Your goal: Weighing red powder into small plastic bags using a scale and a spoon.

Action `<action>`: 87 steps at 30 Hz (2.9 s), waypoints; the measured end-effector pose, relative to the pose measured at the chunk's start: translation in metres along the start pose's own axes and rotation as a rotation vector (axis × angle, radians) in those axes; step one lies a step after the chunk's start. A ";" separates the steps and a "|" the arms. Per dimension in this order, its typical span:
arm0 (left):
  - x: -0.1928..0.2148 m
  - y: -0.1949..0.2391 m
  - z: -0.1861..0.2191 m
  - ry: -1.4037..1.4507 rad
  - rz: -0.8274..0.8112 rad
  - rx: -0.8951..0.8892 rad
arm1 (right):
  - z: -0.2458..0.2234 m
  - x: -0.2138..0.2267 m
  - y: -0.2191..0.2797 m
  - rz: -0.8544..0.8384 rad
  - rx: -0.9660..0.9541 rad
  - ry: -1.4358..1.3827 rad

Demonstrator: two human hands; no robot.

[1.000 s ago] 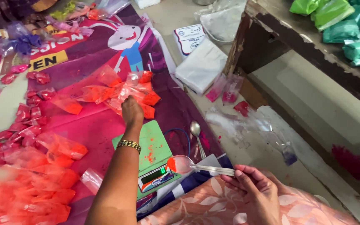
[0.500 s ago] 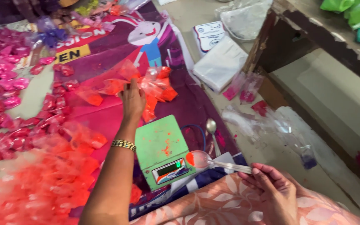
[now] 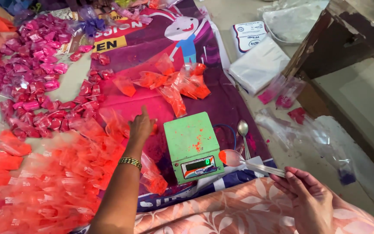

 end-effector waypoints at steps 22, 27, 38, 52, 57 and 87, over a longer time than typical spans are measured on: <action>0.054 0.025 0.046 -0.005 0.048 -0.133 | -0.005 -0.007 0.001 -0.027 0.029 -0.044; 0.084 0.069 0.116 0.009 0.017 -0.222 | -0.014 -0.020 0.005 -0.049 -0.001 0.001; 0.037 0.091 0.177 0.066 -0.068 -0.368 | -0.006 -0.010 -0.009 -0.086 0.046 -0.013; 0.104 0.214 0.061 0.289 0.169 -0.591 | 0.001 0.009 -0.023 -0.143 0.106 -0.157; 0.006 0.220 -0.141 0.151 -0.058 -0.072 | -0.002 0.007 -0.023 -0.166 0.167 -0.168; 0.113 0.353 -0.085 -0.144 -0.220 0.285 | -0.047 0.006 0.056 -0.242 0.255 -0.204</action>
Point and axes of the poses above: each hand's wrist, its own y-axis away from the middle knuckle, its own x-axis out of the back of the hand, z = x × y, the point moved 8 cm from there along -y, towards the middle knuckle, and after that the axes turned 5 degrees about -z, right-handed, at the moved point
